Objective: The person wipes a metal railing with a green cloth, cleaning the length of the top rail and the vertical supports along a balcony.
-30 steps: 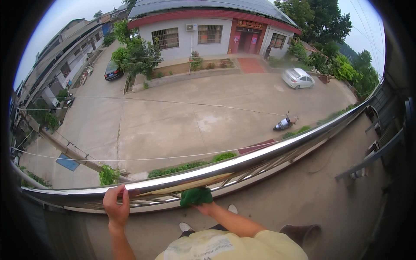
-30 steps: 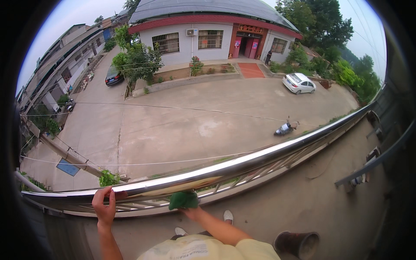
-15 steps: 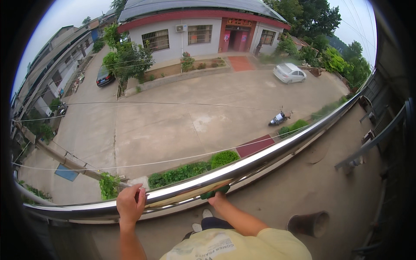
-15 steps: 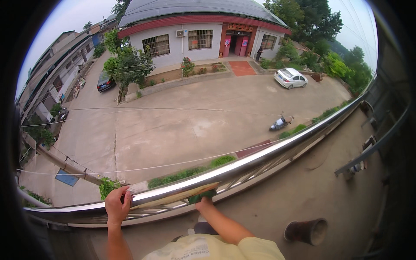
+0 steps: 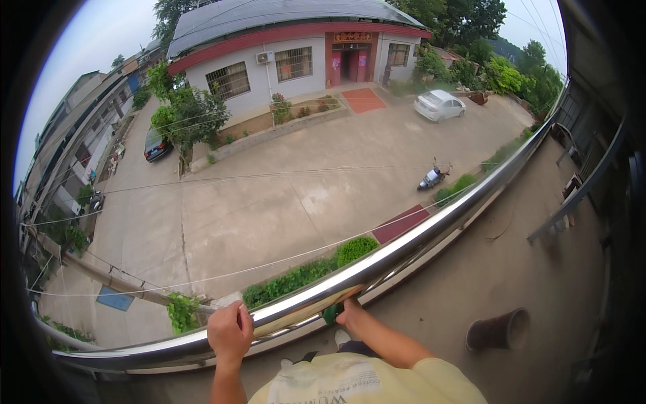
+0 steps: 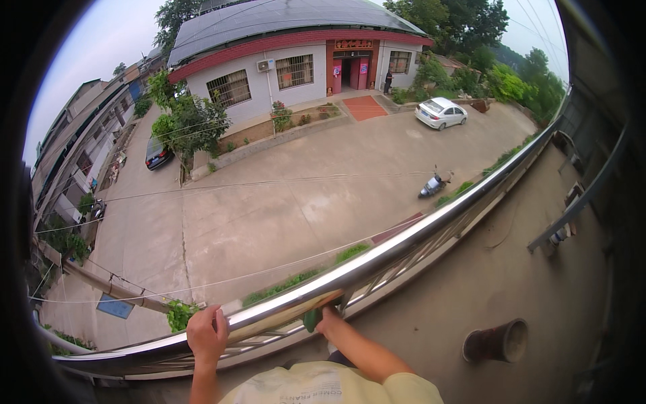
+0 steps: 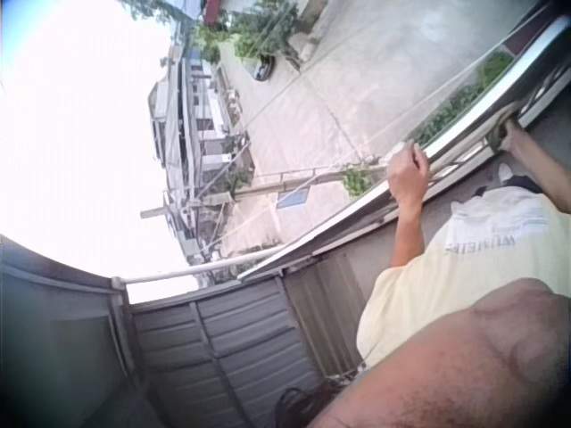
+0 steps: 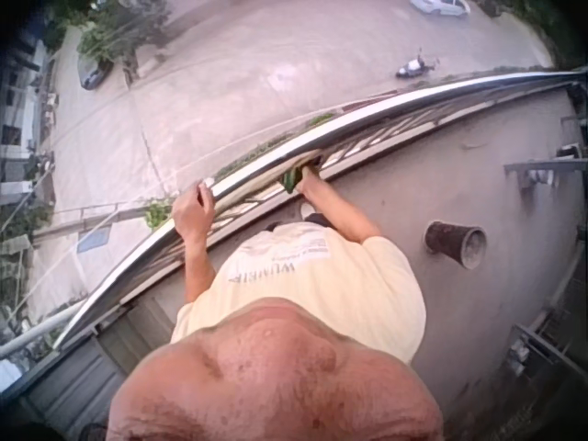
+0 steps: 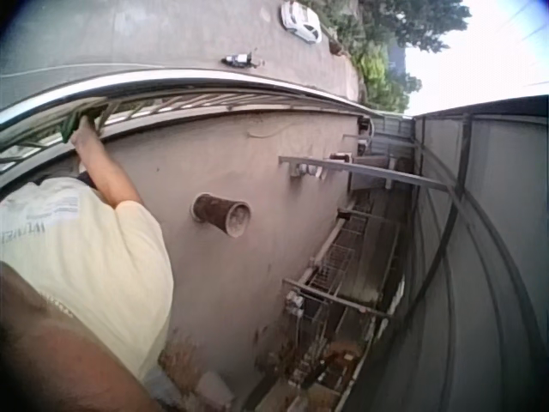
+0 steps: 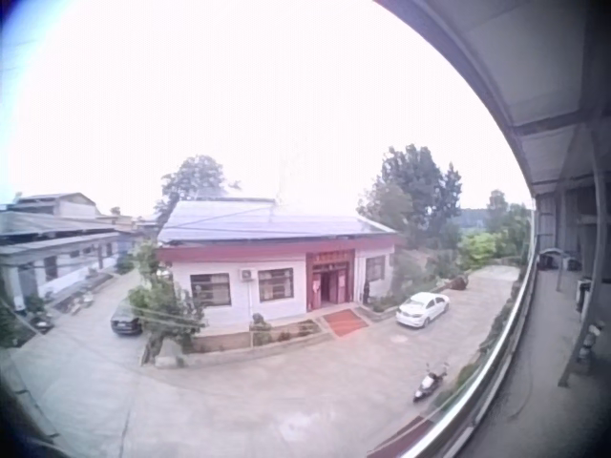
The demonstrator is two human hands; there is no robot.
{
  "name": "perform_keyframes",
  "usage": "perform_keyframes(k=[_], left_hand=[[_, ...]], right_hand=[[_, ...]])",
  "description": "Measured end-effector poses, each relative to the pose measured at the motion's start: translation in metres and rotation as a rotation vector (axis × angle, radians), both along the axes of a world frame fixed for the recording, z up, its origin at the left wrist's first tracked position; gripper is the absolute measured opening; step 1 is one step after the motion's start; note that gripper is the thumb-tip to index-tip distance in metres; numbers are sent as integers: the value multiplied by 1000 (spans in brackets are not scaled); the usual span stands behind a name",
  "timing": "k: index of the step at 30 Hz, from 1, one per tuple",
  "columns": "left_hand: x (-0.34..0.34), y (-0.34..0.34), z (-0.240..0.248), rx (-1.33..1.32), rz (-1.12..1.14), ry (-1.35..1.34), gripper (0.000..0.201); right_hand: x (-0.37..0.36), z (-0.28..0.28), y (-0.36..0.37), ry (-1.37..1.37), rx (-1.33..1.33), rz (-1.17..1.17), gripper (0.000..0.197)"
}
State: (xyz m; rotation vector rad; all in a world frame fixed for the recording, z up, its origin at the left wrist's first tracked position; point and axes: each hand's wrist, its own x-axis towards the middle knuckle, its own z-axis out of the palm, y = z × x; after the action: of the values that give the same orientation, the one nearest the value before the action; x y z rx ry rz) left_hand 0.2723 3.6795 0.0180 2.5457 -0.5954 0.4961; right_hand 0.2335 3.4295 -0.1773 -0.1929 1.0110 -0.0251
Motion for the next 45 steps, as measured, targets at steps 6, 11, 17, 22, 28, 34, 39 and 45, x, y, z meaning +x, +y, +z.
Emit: perform_keyframes(k=[6, 11, 17, 22, 28, 34, 39, 45], left_hand=[[-2, 18, 4, -202, -234, 34, 23], [-10, 81, 16, -326, -401, -94, 23], [2, 201, 14, -287, -141, -169, 15], [6, 247, 13, -290, -54, -107, 11], [12, 253, -8, -78, -90, -17, 19], [12, 251, -6, -38, -86, -61, 21], [11, 250, -10, -28, -32, -46, 21], [11, 249, -10, -25, 48, -73, 23]], right_hand=[[15, -26, 45, 105, -292, -50, 35], [16, -20, 74, 200, -430, -61, 35], [25, -17, 143, 224, -421, -67, 35], [30, -30, 203, 283, -425, -100, 36], [36, -35, 233, 260, -377, -246, 30], [37, -16, 294, 200, -369, -169, 29], [30, -6, 292, 106, -306, 5, 28], [-3, 14, 255, 200, -492, 449, 48]])
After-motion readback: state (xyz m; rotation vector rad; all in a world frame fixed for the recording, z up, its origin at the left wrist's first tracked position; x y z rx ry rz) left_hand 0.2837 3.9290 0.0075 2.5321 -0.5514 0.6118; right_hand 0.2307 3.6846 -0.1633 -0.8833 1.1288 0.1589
